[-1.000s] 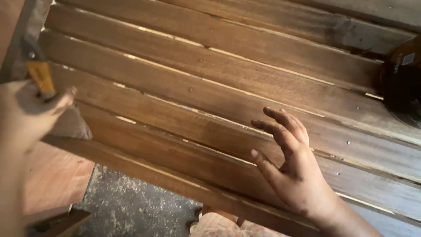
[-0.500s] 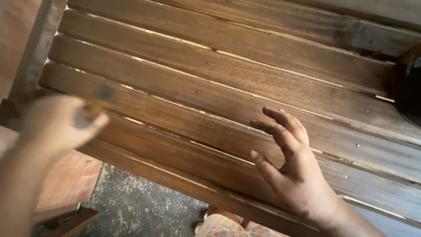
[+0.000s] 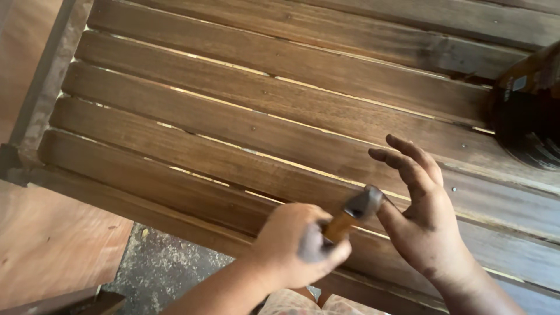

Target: The person applies a brown wood stain to a wooden slatted surface using a brush. They repeatedly dip the brush into a paint can and spread the stain across the planks and edges of the furniture.

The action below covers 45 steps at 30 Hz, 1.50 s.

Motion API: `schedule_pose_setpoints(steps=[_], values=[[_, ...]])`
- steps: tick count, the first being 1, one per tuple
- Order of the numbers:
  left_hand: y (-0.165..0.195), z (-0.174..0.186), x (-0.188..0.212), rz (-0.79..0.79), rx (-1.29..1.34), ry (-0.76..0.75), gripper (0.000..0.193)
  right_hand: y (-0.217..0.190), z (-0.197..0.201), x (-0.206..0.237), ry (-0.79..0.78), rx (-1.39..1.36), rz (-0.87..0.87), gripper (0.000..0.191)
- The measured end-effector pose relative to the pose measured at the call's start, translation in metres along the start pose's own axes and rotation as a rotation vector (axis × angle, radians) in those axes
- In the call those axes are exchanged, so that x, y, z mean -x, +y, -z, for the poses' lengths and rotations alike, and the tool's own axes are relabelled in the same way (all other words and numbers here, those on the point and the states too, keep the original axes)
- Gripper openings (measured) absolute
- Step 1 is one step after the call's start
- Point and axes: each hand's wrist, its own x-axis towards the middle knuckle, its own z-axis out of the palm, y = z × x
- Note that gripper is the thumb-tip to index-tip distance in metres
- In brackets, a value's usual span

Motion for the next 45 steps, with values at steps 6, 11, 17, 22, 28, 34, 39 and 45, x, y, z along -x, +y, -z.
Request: schedule_pose_setpoints(steps=[6, 11, 17, 22, 28, 34, 39, 45], values=[[-0.058, 0.051, 0.017, 0.577, -0.008, -0.148, 0.021, -0.007, -0.006, 0.006, -0.009, 0.057, -0.001, 0.049], [-0.145, 0.125, 0.063, 0.755, -0.178, 0.293, 0.036, -0.013, -0.016, 0.009, -0.023, 0.013, 0.007, 0.048], [-0.192, 0.153, 0.087, 0.469, 0.002, 0.303, 0.053, -0.015, -0.018, 0.012, -0.028, 0.028, -0.004, 0.048], [-0.200, 0.161, 0.089, 0.328, -0.096, -0.186, 0.041, -0.014, -0.022, 0.012, -0.016, 0.033, -0.027, 0.048], [-0.155, 0.140, 0.051, 0.201, -0.157, -0.184, 0.040, -0.013, -0.020, 0.021, 0.063, 0.028, -0.137, 0.047], [-0.068, 0.080, -0.007, 0.159, -0.536, -0.448, 0.049, -0.002, 0.006, 0.051, 0.256, 0.059, -0.238, 0.046], [-0.001, 0.007, -0.031, 0.009, -0.137, -0.397, 0.055, 0.018, 0.038, 0.091, 0.371, -0.086, -0.394, 0.047], [0.065, -0.080, -0.071, -0.463, 0.579, -0.278, 0.034, 0.051, 0.091, 0.119, 0.457, -0.123, -0.441, 0.045]])
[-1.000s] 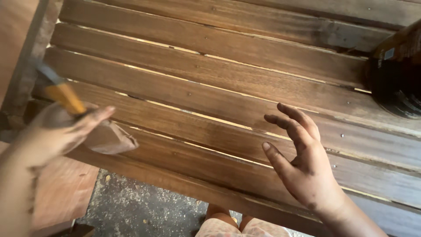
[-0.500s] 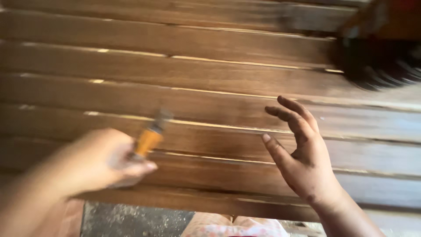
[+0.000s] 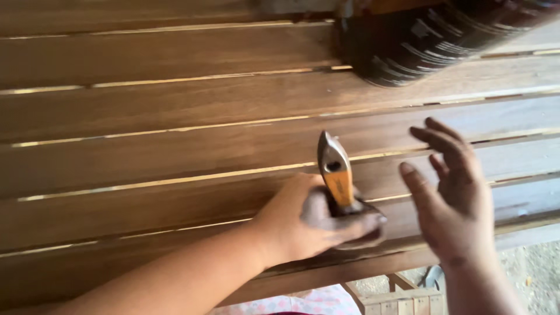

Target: The person applies a brown wood stain to a wooden slatted surface using a brush. They repeatedly dip the brush into a paint can and spread the stain across the planks and edges of the furniture.

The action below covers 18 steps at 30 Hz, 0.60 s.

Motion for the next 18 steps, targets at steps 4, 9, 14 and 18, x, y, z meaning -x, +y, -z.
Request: schedule_pose_setpoints(steps=[4, 9, 14, 18], values=[[-0.012, -0.022, -0.022, -0.018, 0.103, -0.137, 0.028, 0.016, 0.019, -0.007, 0.077, -0.044, -0.047, 0.046], [-0.016, -0.004, -0.018, 0.090, -0.341, -0.402, 0.033, 0.027, 0.016, -0.007, 0.049, -0.026, -0.060, 0.046], [0.020, 0.060, 0.018, 0.420, -0.604, -0.596, 0.035, 0.031, 0.017, -0.002, 0.061, -0.040, -0.050, 0.045], [0.049, 0.060, 0.020, 1.089, -0.738, -0.385, 0.038, 0.036, 0.028, -0.001, 0.090, -0.044, -0.072, 0.045]])
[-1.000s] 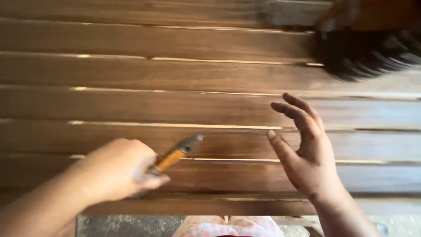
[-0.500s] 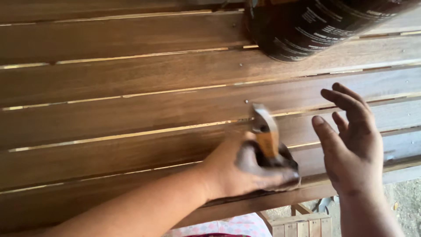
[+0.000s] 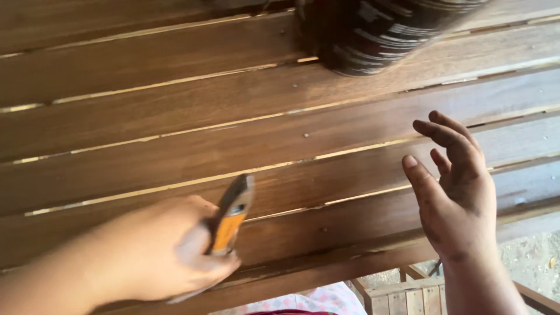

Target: The person applies a brown wood stain to a wooden slatted surface using a brush. They repeatedly dip the brush into a paint can and spread the stain across the planks and edges of the furniture.

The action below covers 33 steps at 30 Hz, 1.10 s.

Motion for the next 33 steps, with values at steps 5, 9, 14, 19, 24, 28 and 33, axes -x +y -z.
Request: schedule_pose_setpoints(steps=[5, 9, 14, 19, 24, 28, 33], values=[[0.077, -0.033, -0.017, -0.393, -0.018, 0.079, 0.024, 0.010, 0.033, 0.002, 0.048, 0.016, -0.019, 0.045], [0.159, -0.052, -0.053, -0.630, 0.016, 0.130, 0.032, 0.022, 0.062, -0.003, 0.081, 0.015, -0.013, 0.045], [0.247, -0.076, -0.091, -1.162, 0.386, 0.351, 0.022, 0.025, 0.112, -0.014, 0.166, -0.081, 0.044, 0.049], [0.249, -0.077, -0.107, -1.227, 0.353, 0.182, 0.028, 0.025, 0.131, -0.018, 0.267, -0.066, 0.000, 0.040], [0.167, -0.057, -0.085, -1.074, 0.244, 0.101, 0.028, 0.019, 0.092, -0.007, 0.178, 0.009, -0.014, 0.041], [0.071, -0.047, -0.059, -1.047, 0.213, 0.078, 0.033, 0.006, 0.052, 0.007, 0.111, 0.025, -0.024, 0.042], [-0.030, -0.031, -0.016, -0.789, 0.035, 0.127, 0.029, -0.012, -0.001, 0.017, 0.066, 0.006, -0.005, 0.043]])
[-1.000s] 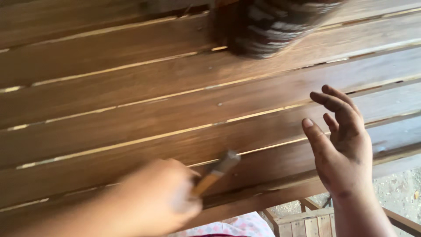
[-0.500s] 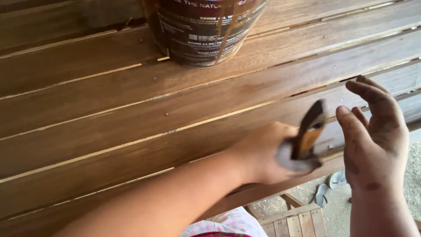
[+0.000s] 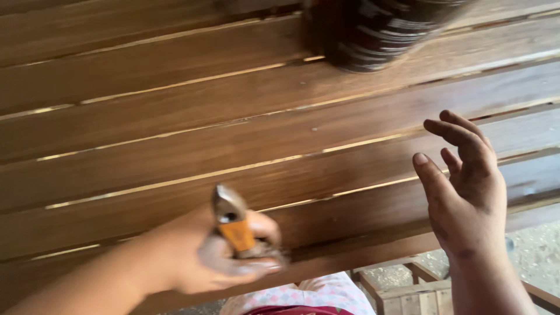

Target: The person applies a brown wood stain to a wooden slatted surface using a brush. They repeatedly dip the brush into a paint can and spread the stain across the planks and edges of the furniture.

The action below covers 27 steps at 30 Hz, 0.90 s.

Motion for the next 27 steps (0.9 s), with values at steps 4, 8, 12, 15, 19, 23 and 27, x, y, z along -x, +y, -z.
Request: schedule_pose_setpoints(steps=[4, 8, 12, 15, 19, 23, 27], values=[[-0.012, 0.029, 0.048, 0.371, 0.140, -0.093, 0.027, -0.018, -0.026, 0.008, 0.015, 0.009, -0.004, 0.044], [-0.006, 0.030, 0.049, 0.434, 0.110, -0.007, 0.031, -0.028, -0.022, 0.019, 0.060, 0.010, -0.010, 0.043], [0.022, 0.001, 0.000, 0.398, -0.196, 0.018, 0.036, -0.023, 0.008, 0.027, 0.126, 0.059, -0.036, 0.042], [0.049, -0.010, -0.048, 0.273, -0.139, 0.045, 0.033, -0.012, 0.038, 0.023, 0.170, 0.058, -0.041, 0.042], [0.093, -0.029, -0.121, 0.165, -0.052, 0.052, 0.032, 0.013, 0.085, 0.006, 0.230, 0.016, -0.060, 0.043], [0.141, -0.059, -0.214, -0.035, 0.087, 0.149, 0.021, 0.049, 0.142, -0.022, 0.240, 0.029, -0.066, 0.043], [0.196, -0.091, -0.320, -0.212, 0.171, 0.287, 0.021, 0.085, 0.201, -0.062, 0.244, -0.024, -0.050, 0.041]])
